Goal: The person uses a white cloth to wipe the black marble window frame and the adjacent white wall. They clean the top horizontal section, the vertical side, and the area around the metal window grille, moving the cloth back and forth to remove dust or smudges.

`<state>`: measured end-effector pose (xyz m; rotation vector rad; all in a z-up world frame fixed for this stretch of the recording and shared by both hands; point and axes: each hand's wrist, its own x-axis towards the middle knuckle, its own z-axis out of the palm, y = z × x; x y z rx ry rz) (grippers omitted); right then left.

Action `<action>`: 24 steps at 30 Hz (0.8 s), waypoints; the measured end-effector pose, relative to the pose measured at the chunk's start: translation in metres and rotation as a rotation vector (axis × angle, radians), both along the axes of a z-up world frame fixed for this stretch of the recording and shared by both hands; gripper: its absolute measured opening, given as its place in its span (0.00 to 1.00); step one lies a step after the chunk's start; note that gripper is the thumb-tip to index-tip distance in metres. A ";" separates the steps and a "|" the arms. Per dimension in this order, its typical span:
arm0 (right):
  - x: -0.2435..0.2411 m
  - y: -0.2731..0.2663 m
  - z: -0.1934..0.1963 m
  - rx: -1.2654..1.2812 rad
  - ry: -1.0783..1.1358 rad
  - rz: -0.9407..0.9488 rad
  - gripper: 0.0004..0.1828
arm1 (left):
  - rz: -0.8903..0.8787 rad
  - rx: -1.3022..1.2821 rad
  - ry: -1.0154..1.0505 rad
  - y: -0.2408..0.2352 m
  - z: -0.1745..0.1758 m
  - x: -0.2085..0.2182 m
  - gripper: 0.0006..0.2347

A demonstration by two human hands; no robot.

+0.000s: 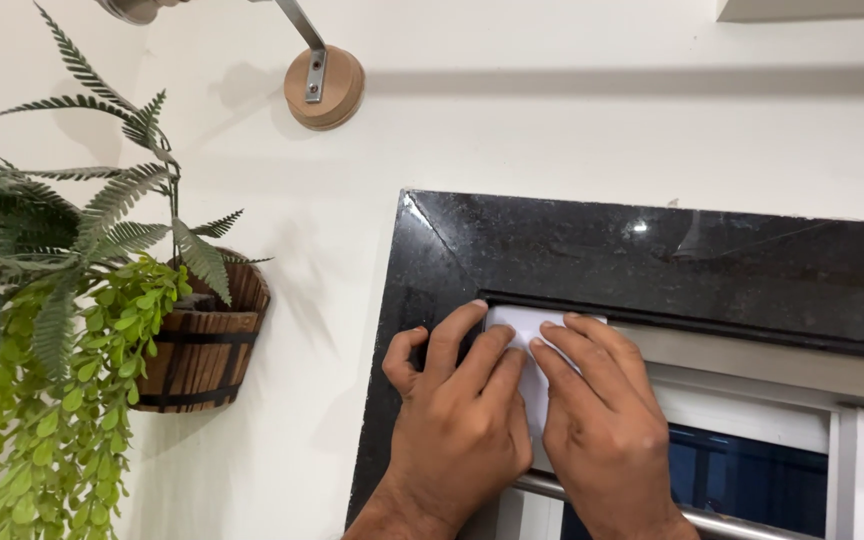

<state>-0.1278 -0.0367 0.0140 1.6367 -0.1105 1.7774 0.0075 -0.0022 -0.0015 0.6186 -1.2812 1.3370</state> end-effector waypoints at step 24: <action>0.002 0.002 -0.022 0.065 0.226 -0.241 0.20 | -0.074 -0.024 0.223 0.001 -0.002 0.000 0.17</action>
